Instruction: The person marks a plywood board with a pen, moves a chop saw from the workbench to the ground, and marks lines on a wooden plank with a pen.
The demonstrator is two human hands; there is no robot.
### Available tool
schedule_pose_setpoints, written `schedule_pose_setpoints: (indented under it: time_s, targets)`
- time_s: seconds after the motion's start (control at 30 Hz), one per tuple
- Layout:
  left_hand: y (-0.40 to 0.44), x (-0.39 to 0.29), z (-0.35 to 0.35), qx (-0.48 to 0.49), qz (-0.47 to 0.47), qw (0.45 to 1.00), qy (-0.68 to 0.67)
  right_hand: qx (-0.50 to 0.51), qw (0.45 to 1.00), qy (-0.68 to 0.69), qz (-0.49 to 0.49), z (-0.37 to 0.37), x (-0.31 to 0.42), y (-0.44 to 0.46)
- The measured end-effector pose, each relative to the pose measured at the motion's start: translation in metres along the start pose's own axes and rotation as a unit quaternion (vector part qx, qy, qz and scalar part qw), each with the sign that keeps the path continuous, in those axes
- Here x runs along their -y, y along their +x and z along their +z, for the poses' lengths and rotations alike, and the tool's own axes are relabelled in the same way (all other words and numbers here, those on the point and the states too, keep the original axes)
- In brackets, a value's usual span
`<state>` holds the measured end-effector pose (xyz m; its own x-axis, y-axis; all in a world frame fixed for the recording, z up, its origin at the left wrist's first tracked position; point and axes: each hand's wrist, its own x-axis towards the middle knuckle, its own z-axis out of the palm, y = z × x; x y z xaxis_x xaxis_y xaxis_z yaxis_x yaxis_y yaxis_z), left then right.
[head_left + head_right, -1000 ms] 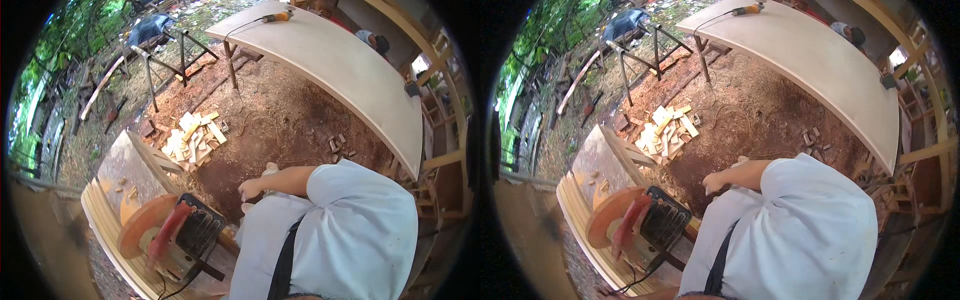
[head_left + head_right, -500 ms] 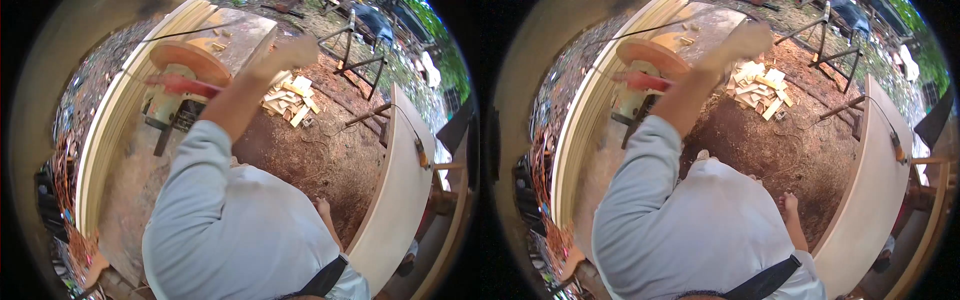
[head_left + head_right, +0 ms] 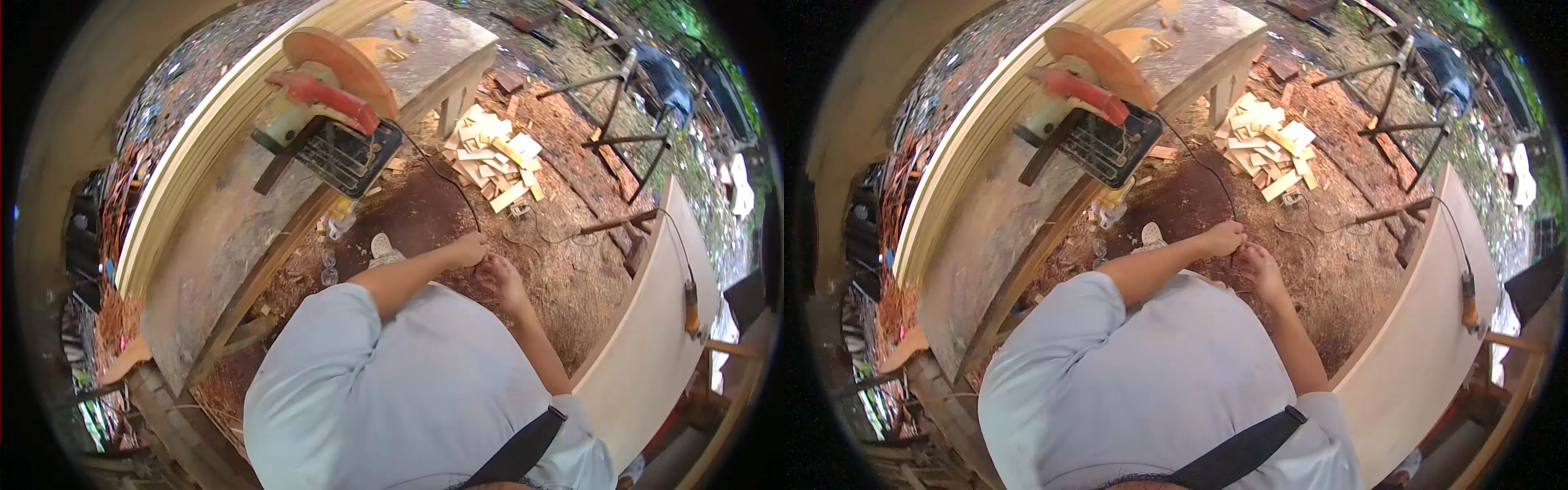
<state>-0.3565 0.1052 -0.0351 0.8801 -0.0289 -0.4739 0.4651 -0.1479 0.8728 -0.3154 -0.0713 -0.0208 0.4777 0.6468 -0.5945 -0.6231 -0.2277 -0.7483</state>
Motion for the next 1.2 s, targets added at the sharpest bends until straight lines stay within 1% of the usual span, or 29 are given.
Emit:
schedule_pose_setpoints:
  time_s: [0.03,0.07,0.1,0.13,0.17,0.2,0.23,0.27,0.3,0.33,0.37,0.43,0.5,0.53,0.57,0.63,0.67,0.7,0.77,0.8,0.83,0.9,0.93,1.0,1.03,1.07,1.1,1.13,1.2]
  targets:
    - [-0.016,-0.01,-0.005,-0.057,-0.037,0.981,-0.184,0.01,1.0,-0.006,0.003,0.014,0.006,-0.004]
    - [-0.036,-0.023,-0.009,-0.068,-0.036,0.979,-0.189,0.053,0.989,-0.119,-0.069,0.043,0.03,-0.024]
    - [-0.057,-0.039,-0.011,-0.065,0.025,0.933,-0.354,0.094,0.959,-0.228,-0.142,0.058,0.045,-0.033]
    - [-0.075,-0.048,-0.018,-0.057,0.089,0.856,-0.506,0.114,0.951,-0.262,-0.113,0.047,0.023,-0.016]
    - [-0.093,-0.046,-0.033,-0.19,0.273,0.913,-0.236,0.12,0.949,-0.269,-0.114,0.048,0.025,-0.014]
    - [-0.116,-0.041,-0.05,-0.303,0.419,0.854,0.064,0.144,0.93,-0.325,-0.096,0.051,0.03,-0.012]
    - [-0.142,-0.047,-0.062,-0.293,0.347,0.838,-0.302,0.169,0.905,-0.382,-0.079,0.053,0.035,-0.01]
    - [-0.169,-0.049,-0.076,-0.237,0.237,0.705,-0.625,0.188,0.941,-0.279,-0.021,0.034,0.024,0.002]
    - [-0.189,-0.03,-0.096,-0.28,0.226,0.68,-0.639,0.196,0.964,-0.175,0.04,0.015,0.012,0.015]
    - [-0.217,-0.027,-0.111,-0.291,0.285,0.696,-0.591,0.14,0.919,-0.363,-0.063,0.001,0.02,0.019]
    - [-0.236,-0.011,-0.122,-0.181,0.34,0.694,-0.608,0.077,0.828,-0.53,-0.164,-0.012,0.028,0.025]
    - [-0.253,-0.011,-0.109,-0.198,0.229,0.825,-0.476,0.035,0.848,-0.493,-0.194,-0.046,0.028,0.041]
    - [-0.248,-0.008,-0.093,-0.027,0.195,0.934,-0.297,0.022,0.822,-0.527,-0.216,-0.097,0.011,0.064]
    - [-0.254,-0.032,-0.098,0.095,0.211,0.951,-0.205,0.007,0.798,-0.553,-0.239,-0.11,0.014,0.075]
    - [-0.25,-0.037,-0.106,0.094,0.217,0.949,-0.207,0.007,0.794,-0.558,-0.24,-0.104,0.023,0.081]
    - [-0.247,-0.039,-0.116,0.084,0.225,0.911,-0.336,-0.073,0.839,-0.526,-0.12,-0.098,0.024,0.077]
    - [-0.25,-0.05,-0.131,0.099,0.272,0.914,-0.285,-0.076,0.836,-0.53,-0.121,-0.091,0.028,0.081]
    - [-0.259,-0.057,-0.147,0.101,0.28,0.911,-0.285,-0.086,0.834,-0.526,-0.139,-0.086,0.034,0.087]
    - [-0.282,-0.056,-0.173,0.019,0.461,0.847,-0.265,-0.108,0.828,-0.523,-0.171,-0.079,0.05,0.091]
    - [-0.285,-0.049,-0.182,0.008,0.479,0.827,-0.292,-0.083,0.786,-0.553,-0.264,-0.067,0.065,0.093]
    - [-0.287,-0.043,-0.192,-0.003,0.498,0.807,-0.318,-0.086,0.783,-0.556,-0.265,-0.054,0.083,0.098]
    - [-0.282,-0.024,-0.214,0.066,0.397,0.847,-0.347,-0.105,0.819,-0.478,-0.298,-0.038,0.104,0.103]
    - [-0.267,-0.013,-0.221,0.047,0.309,0.886,-0.344,-0.121,0.836,-0.42,-0.332,-0.036,0.114,0.112]
    - [-0.23,-0.006,-0.227,-0.008,0.137,0.928,-0.346,-0.213,0.804,-0.388,-0.397,-0.064,0.13,0.138]
    - [-0.209,-0.009,-0.225,-0.005,0.098,0.949,-0.299,-0.215,0.804,-0.389,-0.396,-0.054,0.143,0.137]
    - [-0.192,-0.015,-0.223,0.051,0.134,0.948,-0.283,-0.287,0.807,-0.366,-0.364,-0.039,0.163,0.126]
    - [-0.182,-0.034,-0.225,0.078,0.13,0.956,-0.25,-0.357,0.805,-0.342,-0.33,-0.022,0.179,0.118]
    - [-0.177,-0.057,-0.226,0.104,0.127,0.962,-0.217,-0.361,0.803,-0.347,-0.323,-0.009,0.186,0.116]
    - [-0.166,-0.091,-0.221,0.194,0.198,0.954,-0.111,-0.303,0.918,-0.143,-0.212,0.015,0.201,0.123]
